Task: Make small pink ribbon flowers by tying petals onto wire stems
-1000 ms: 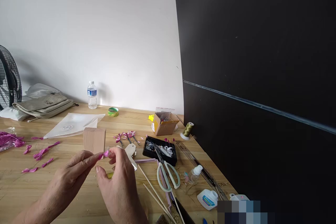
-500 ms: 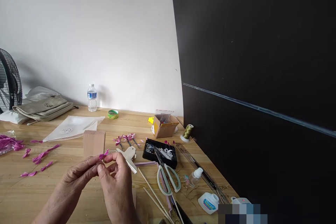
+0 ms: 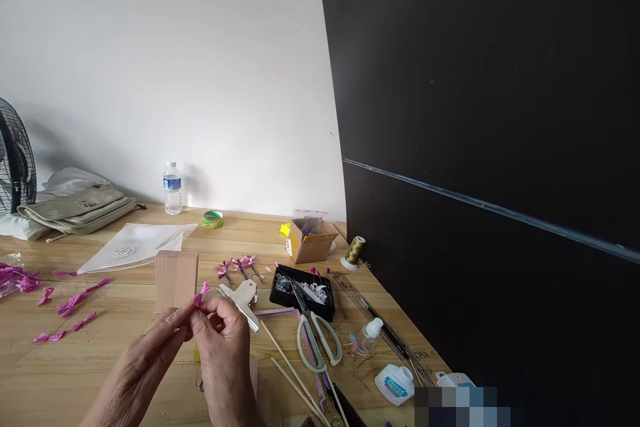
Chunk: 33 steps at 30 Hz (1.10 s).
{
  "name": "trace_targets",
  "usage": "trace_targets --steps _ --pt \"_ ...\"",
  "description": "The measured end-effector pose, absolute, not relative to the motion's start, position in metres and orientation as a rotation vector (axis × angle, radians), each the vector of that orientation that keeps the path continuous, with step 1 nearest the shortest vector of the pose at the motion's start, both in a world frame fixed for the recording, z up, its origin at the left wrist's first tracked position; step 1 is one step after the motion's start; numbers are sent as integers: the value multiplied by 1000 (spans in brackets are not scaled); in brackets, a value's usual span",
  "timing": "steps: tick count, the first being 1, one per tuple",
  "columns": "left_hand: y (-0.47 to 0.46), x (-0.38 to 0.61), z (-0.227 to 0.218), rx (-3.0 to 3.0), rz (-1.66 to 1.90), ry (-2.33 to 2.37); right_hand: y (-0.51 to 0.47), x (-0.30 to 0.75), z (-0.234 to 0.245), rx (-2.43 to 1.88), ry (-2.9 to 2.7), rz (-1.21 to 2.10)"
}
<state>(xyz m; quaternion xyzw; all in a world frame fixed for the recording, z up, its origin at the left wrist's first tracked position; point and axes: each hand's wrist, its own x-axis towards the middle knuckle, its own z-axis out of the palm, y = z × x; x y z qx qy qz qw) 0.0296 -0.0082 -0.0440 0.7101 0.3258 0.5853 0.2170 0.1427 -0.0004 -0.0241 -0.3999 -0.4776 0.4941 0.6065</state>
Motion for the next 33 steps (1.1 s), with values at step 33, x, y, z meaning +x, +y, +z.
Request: trace_targets --steps 33 --pt "4 8 -14 1460 1125 657 -15 161 -5 -633 -922 1981"
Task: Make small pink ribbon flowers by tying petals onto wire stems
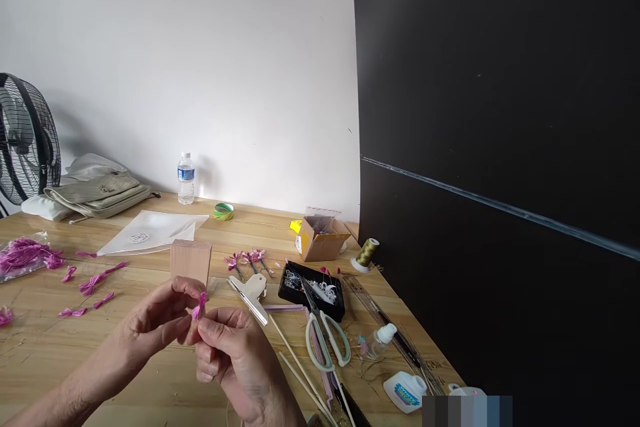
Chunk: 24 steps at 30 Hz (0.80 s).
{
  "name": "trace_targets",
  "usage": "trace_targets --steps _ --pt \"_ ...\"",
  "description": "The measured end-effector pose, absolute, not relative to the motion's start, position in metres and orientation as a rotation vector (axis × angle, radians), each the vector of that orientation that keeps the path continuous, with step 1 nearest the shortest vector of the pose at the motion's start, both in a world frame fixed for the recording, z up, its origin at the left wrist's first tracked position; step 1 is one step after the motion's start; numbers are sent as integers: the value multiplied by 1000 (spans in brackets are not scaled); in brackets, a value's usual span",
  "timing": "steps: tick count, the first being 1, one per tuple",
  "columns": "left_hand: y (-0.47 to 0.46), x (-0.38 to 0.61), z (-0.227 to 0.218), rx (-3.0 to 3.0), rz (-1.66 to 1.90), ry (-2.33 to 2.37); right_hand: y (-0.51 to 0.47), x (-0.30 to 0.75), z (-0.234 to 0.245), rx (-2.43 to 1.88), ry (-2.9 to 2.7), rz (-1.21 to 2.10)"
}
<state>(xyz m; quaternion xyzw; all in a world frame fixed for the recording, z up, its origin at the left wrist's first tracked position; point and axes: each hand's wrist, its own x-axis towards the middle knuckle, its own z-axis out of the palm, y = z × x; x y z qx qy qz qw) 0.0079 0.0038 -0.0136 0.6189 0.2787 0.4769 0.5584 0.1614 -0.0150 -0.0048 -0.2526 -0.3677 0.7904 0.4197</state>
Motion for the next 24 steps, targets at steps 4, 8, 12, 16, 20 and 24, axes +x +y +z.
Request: trace_targets --steps 4,8,12,16,20,24 --pt "3 6 -11 1454 1092 693 -15 161 -8 -609 -909 2025" --pt "4 5 -6 1376 1035 652 -16 162 -8 -586 -898 2026" --pt "3 4 -2 1399 1006 659 -16 162 -7 -578 -903 2011" --pt "0 1 -2 1381 980 721 -15 162 -8 -569 -901 2023" --pt "1 1 -5 1321 952 657 -14 162 -9 -573 -897 2013" --pt "4 4 -8 1253 959 649 -13 162 -10 -603 -892 2023"
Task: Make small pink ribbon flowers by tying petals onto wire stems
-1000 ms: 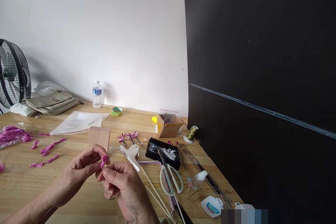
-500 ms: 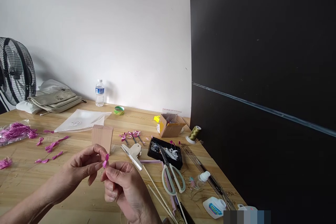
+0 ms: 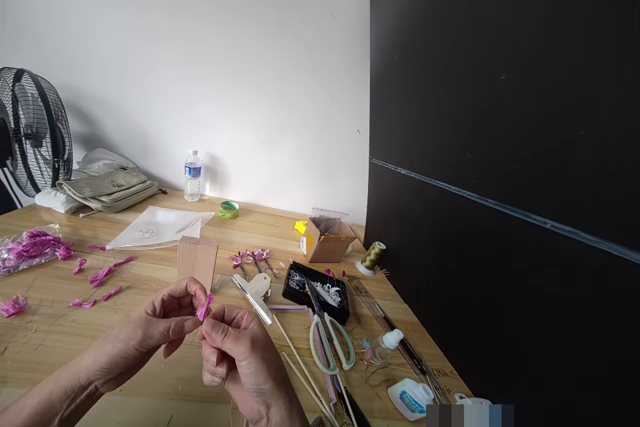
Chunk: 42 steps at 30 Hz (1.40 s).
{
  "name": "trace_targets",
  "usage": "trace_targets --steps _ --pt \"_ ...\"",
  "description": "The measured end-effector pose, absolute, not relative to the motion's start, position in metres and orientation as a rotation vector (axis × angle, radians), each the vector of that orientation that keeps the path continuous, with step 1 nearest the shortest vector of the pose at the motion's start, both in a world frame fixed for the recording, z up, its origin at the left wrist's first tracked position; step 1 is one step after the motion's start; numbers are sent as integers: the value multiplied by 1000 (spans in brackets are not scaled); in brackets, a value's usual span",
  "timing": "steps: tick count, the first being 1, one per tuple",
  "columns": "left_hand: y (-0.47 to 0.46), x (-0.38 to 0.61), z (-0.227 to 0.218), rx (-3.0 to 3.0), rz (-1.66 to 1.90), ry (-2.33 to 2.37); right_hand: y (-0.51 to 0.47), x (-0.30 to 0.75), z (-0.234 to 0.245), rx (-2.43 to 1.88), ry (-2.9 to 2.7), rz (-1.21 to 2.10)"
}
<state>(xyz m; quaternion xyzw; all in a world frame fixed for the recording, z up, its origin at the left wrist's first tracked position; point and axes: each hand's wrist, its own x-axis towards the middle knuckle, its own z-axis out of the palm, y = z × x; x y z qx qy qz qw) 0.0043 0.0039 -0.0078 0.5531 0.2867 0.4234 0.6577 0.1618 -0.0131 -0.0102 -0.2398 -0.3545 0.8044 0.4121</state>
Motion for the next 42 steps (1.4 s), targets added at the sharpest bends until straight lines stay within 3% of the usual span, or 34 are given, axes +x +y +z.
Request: trace_targets --steps 8,24,35,42 --pt "4 6 -3 1306 962 721 -10 162 -11 -637 -902 2020" --pt "14 -3 -19 2182 1321 726 -13 163 -10 -547 -881 2039" --pt "14 6 -18 1932 1423 788 -17 162 -5 -803 -1107 1710" --pt "9 5 -21 1894 1435 732 -18 160 -6 -810 -1103 1689"
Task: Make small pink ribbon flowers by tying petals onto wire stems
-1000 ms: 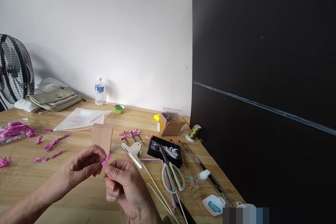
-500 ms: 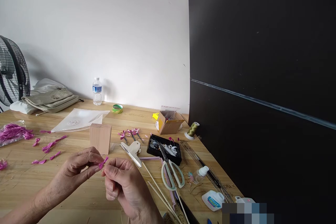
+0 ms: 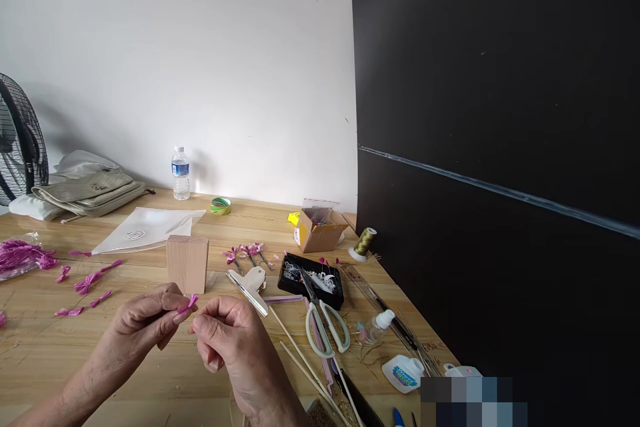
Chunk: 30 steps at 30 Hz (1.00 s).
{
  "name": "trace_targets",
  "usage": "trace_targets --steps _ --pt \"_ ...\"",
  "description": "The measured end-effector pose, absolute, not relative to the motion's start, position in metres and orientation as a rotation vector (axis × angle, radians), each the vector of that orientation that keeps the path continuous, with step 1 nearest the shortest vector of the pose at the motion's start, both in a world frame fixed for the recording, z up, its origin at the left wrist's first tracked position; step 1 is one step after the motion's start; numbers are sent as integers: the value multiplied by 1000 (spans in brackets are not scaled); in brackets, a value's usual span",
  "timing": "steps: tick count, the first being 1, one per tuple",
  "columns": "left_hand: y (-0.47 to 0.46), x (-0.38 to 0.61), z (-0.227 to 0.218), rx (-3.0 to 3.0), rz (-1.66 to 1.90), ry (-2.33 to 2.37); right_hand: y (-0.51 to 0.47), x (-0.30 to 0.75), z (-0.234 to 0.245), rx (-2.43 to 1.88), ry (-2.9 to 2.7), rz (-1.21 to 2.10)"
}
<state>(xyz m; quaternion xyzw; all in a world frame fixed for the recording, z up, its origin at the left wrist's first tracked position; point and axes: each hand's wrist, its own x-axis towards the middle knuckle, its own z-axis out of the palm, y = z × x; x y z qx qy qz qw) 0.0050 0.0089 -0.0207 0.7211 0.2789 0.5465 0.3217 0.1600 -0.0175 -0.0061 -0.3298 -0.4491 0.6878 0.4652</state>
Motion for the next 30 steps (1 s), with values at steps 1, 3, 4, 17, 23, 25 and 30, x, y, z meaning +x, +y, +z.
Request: trace_targets --steps 1,3,4,17,23,25,30 --pt "9 5 -21 1920 1457 725 -18 160 -6 -811 -1099 1693" --pt "9 5 -21 1978 1485 721 -18 159 -6 -810 -1097 1696" --pt "8 5 -21 2003 1496 722 -18 159 -6 -808 -1095 1698" --pt "5 5 -22 2149 1601 823 -18 153 -11 -755 -1083 1674" --pt "0 7 -21 1938 1509 934 -18 142 -20 -818 -1213 1448" --pt "-2 8 -25 1822 1472 974 -18 136 -24 -840 -1239 1362" --pt "-4 16 -35 1489 1427 1011 -18 127 -29 -886 -1206 1300"
